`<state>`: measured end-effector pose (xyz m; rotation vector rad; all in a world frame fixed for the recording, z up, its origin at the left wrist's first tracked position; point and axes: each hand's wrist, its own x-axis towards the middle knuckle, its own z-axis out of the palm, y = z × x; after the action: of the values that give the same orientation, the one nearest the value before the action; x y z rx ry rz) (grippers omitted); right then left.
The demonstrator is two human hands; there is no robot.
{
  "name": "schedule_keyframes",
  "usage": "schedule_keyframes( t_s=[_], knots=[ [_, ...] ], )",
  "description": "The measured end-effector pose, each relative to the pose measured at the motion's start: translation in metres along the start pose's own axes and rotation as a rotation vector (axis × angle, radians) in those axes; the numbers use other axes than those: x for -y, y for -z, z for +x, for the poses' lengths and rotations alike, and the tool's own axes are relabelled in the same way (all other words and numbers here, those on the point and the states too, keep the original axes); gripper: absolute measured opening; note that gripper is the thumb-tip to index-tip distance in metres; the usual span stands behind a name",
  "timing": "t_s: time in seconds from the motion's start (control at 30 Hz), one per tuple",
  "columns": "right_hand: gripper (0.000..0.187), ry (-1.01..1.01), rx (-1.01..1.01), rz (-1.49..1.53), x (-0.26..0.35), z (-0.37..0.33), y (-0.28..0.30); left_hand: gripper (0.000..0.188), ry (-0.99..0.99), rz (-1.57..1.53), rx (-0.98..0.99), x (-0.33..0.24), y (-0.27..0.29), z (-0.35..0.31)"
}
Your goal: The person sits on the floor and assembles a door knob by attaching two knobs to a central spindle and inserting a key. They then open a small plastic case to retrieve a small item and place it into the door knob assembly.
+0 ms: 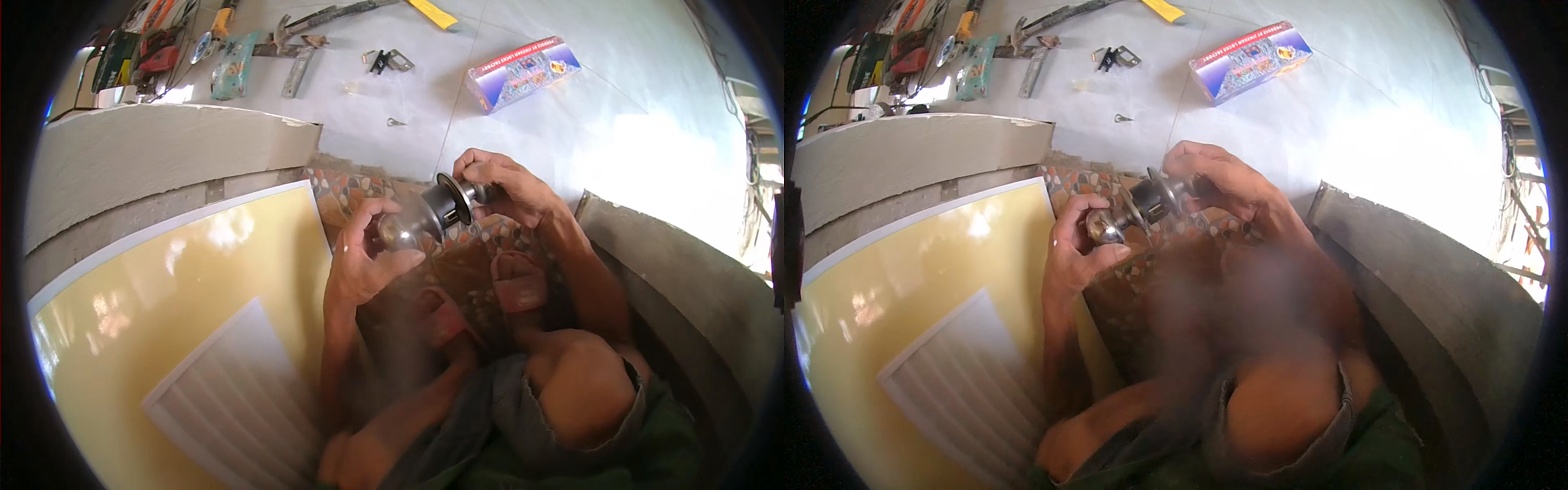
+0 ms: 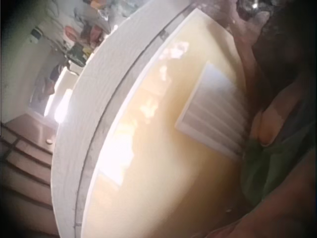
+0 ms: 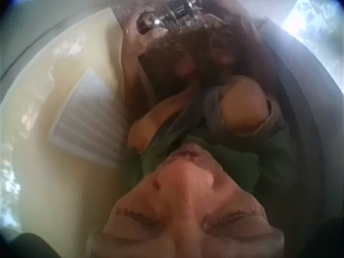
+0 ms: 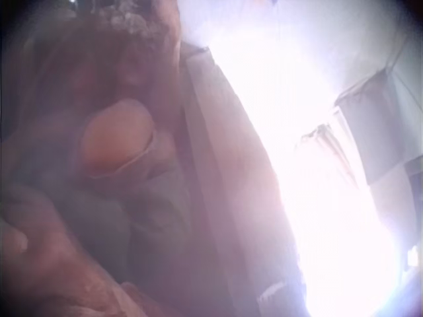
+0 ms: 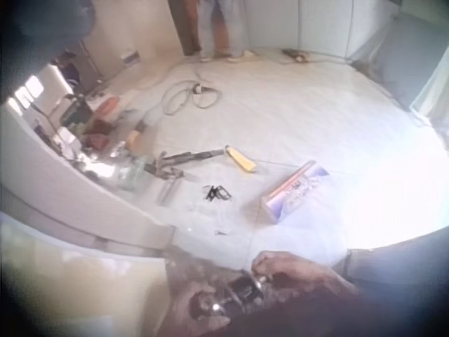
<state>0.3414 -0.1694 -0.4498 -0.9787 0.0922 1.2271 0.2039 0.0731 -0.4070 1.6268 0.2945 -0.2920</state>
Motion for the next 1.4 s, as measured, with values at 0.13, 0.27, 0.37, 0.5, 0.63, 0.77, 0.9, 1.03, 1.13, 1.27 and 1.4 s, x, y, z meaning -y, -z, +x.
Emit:
schedule_keyframes(
  t_s=[0.13,0.27,0.37,0.5,0.63,0.77,0.9,1.03,1.13,1.27,1.4],
  knots=[
    [0.040,-0.170,-0.047,-0.016,-0.018,0.001,0.001,0.060,-0.031,0.306,-0.107,-0.003,-0.022,-0.003],
    [0.048,-0.236,-0.055,0.010,-0.030,-0.008,-0.006,0.065,-0.246,0.416,-0.076,0.008,-0.017,-0.005],
    [0.051,-0.246,0.060,0.074,-0.045,0.000,-0.001,0.072,-0.209,0.504,-0.013,-0.005,-0.015,-0.005],
    [0.052,-0.267,0.141,0.104,-0.050,0.001,0.001,0.072,-0.217,0.630,0.050,-0.019,-0.015,-0.011],
    [0.055,-0.263,0.177,0.011,-0.048,0.001,0.003,0.064,-0.165,0.637,-0.016,-0.025,-0.026,-0.015],
    [0.059,-0.096,0.241,-0.208,-0.043,0.004,0.004,0.051,0.130,0.278,-0.045,0.001,-0.023,-0.019],
    [0.065,0.184,0.295,-0.269,-0.047,0.006,-0.004,0.044,0.387,-0.074,-0.037,0.023,-0.011,-0.022],
    [0.073,-0.085,0.203,-0.214,-0.029,-0.005,-0.018,0.046,0.371,-0.168,-0.034,0.031,0.000,-0.028],
    [0.080,-0.319,0.063,-0.351,-0.021,0.000,-0.028,0.048,0.341,-0.027,-0.008,0.020,-0.001,-0.030],
    [0.082,0.008,0.193,-0.329,-0.023,0.013,-0.018,0.050,0.350,-0.078,0.004,0.014,-0.004,-0.029],
    [0.082,0.393,0.575,0.317,0.018,0.010,0.006,0.051,0.301,-0.046,-0.021,0.026,-0.007,-0.032]
  ],
)
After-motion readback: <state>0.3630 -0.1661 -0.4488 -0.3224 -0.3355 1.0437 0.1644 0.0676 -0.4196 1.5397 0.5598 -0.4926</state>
